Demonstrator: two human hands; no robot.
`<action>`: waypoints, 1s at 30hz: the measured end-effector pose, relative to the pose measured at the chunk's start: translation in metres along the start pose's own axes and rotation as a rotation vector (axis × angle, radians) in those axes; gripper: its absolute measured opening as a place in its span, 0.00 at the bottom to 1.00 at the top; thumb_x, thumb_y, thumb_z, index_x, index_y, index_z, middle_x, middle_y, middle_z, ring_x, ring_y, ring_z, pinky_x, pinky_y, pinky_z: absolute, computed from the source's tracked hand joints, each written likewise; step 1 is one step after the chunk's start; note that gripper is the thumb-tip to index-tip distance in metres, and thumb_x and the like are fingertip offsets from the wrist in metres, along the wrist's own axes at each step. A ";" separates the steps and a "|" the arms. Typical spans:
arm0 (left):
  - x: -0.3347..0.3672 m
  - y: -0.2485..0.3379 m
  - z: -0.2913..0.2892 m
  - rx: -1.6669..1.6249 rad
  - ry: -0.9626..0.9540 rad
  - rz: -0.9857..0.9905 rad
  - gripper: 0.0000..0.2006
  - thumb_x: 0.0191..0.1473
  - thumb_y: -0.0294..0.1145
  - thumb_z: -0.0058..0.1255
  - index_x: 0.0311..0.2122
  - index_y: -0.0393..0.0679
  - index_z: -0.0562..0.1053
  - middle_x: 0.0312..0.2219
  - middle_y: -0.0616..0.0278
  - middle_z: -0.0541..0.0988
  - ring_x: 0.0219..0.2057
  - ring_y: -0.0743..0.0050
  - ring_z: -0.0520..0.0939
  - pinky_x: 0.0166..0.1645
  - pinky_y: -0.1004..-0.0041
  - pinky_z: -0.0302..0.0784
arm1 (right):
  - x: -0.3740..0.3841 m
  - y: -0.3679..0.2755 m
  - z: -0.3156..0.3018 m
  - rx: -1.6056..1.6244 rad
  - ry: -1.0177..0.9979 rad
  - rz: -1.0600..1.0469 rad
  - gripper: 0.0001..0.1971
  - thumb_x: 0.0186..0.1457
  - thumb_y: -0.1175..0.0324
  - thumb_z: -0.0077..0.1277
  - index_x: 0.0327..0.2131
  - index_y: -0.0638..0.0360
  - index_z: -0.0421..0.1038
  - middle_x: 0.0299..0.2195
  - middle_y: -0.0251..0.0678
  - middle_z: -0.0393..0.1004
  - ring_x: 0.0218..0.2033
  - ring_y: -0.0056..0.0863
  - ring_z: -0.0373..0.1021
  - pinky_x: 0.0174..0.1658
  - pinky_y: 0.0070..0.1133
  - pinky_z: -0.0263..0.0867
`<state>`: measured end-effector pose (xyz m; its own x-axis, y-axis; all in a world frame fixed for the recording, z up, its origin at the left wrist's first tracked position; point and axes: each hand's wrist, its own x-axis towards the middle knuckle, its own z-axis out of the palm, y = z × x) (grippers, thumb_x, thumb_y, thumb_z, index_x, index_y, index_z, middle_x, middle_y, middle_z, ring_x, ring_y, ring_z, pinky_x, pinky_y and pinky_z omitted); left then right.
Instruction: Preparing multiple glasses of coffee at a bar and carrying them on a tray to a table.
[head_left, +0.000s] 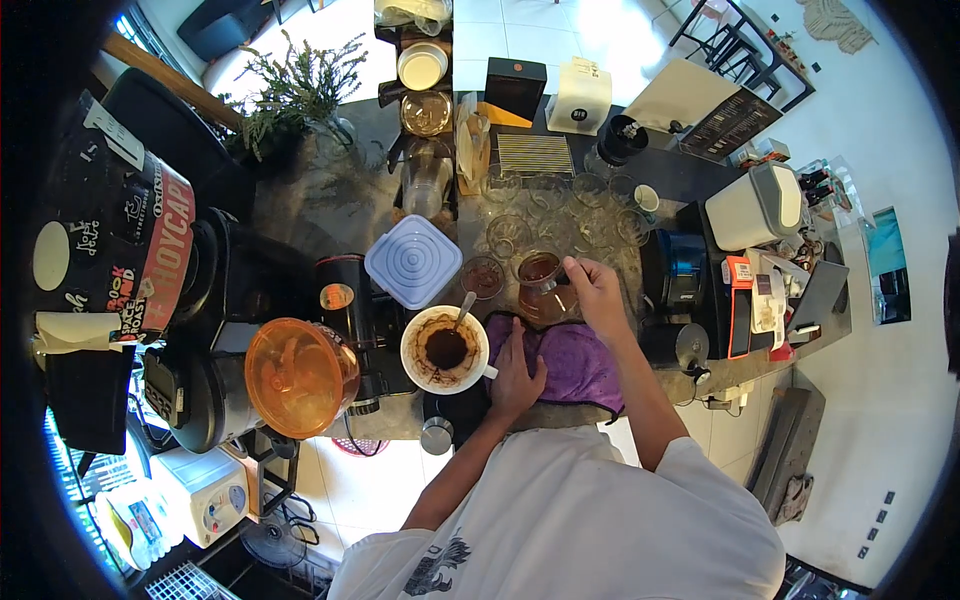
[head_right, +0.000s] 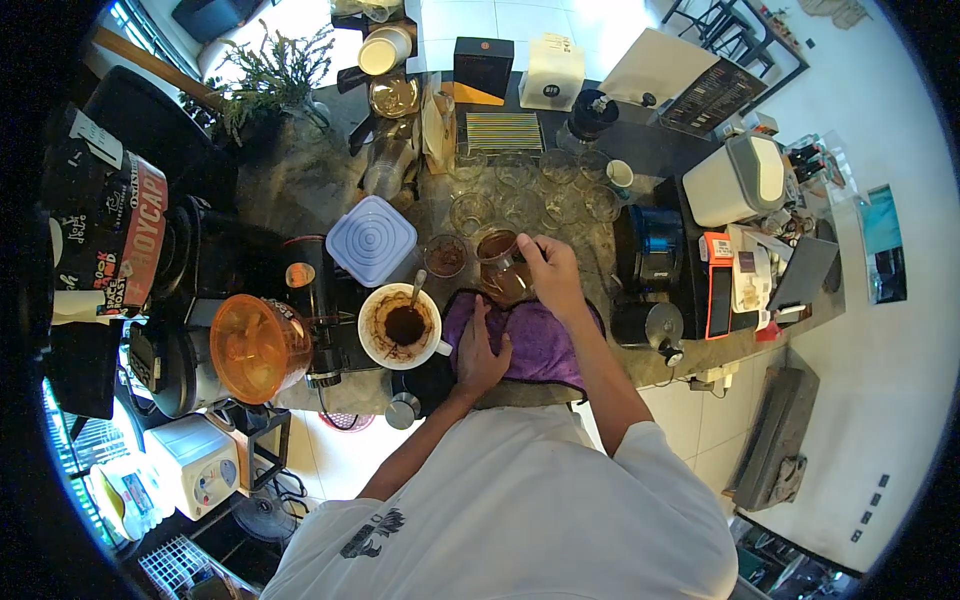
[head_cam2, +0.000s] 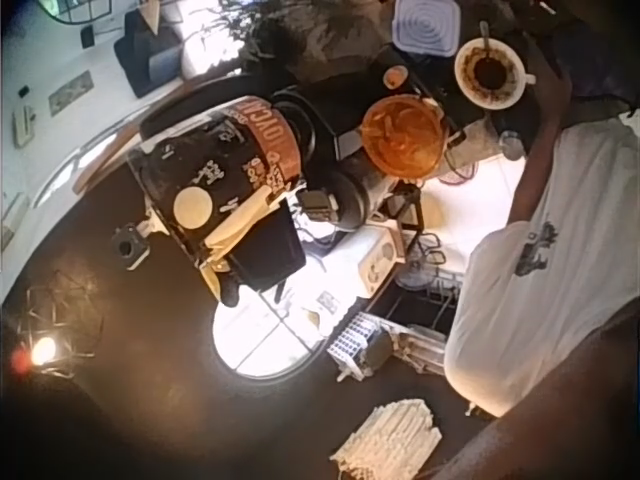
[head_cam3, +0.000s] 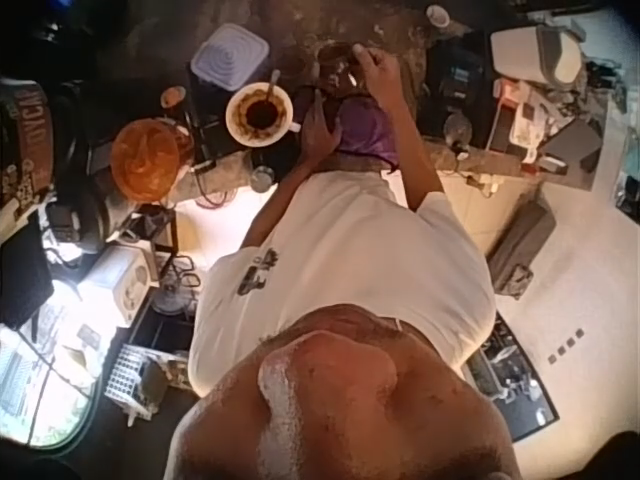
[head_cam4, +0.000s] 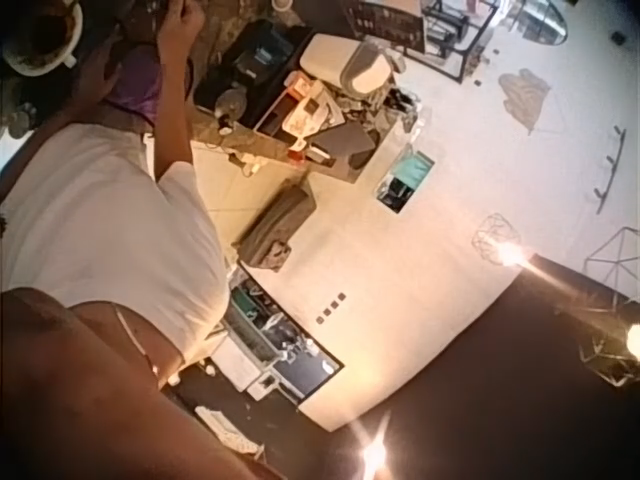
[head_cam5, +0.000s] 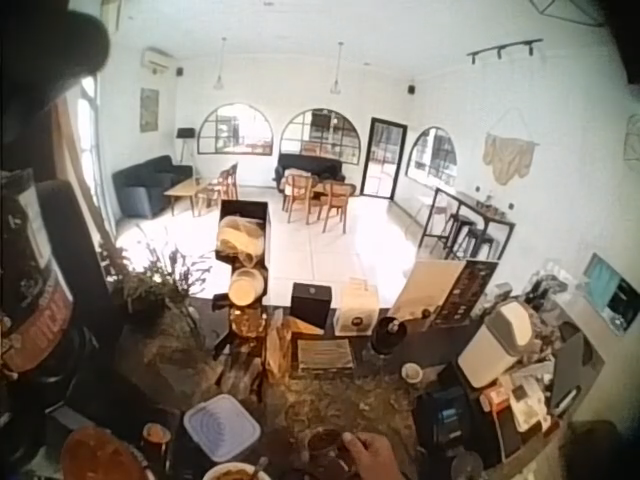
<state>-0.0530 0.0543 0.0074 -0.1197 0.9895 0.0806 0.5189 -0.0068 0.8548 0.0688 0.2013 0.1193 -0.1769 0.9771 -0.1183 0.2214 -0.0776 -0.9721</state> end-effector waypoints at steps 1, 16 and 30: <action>0.000 0.001 -0.001 -0.015 -0.008 -0.013 0.46 0.54 0.30 0.54 0.71 0.35 0.42 0.57 0.35 0.69 0.58 0.36 0.72 0.62 0.52 0.68 | 0.002 -0.004 0.001 -0.023 0.027 -0.010 0.23 0.66 0.55 0.52 0.22 0.63 0.70 0.18 0.22 0.61 0.21 0.11 0.55 0.24 0.21 0.53; 0.001 -0.003 0.000 -0.030 0.015 0.065 0.37 0.53 0.27 0.53 0.68 0.37 0.56 0.57 0.35 0.69 0.59 0.35 0.70 0.63 0.50 0.67 | 0.026 -0.016 0.014 -0.287 0.105 -0.104 0.27 0.62 0.52 0.55 0.22 0.70 0.71 0.13 0.36 0.60 0.18 0.22 0.55 0.24 0.30 0.54; 0.001 -0.002 0.001 0.011 0.003 0.051 0.29 0.52 0.25 0.53 0.61 0.39 0.68 0.55 0.39 0.70 0.56 0.38 0.73 0.61 0.52 0.69 | 0.027 -0.018 0.013 -0.359 0.087 -0.093 0.27 0.61 0.52 0.56 0.21 0.70 0.69 0.13 0.41 0.60 0.17 0.27 0.56 0.24 0.32 0.55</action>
<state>-0.0537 0.0550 0.0051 -0.0952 0.9875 0.1256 0.5336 -0.0559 0.8439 0.0476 0.2269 0.1311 -0.1333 0.9911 -0.0002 0.5331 0.0715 -0.8430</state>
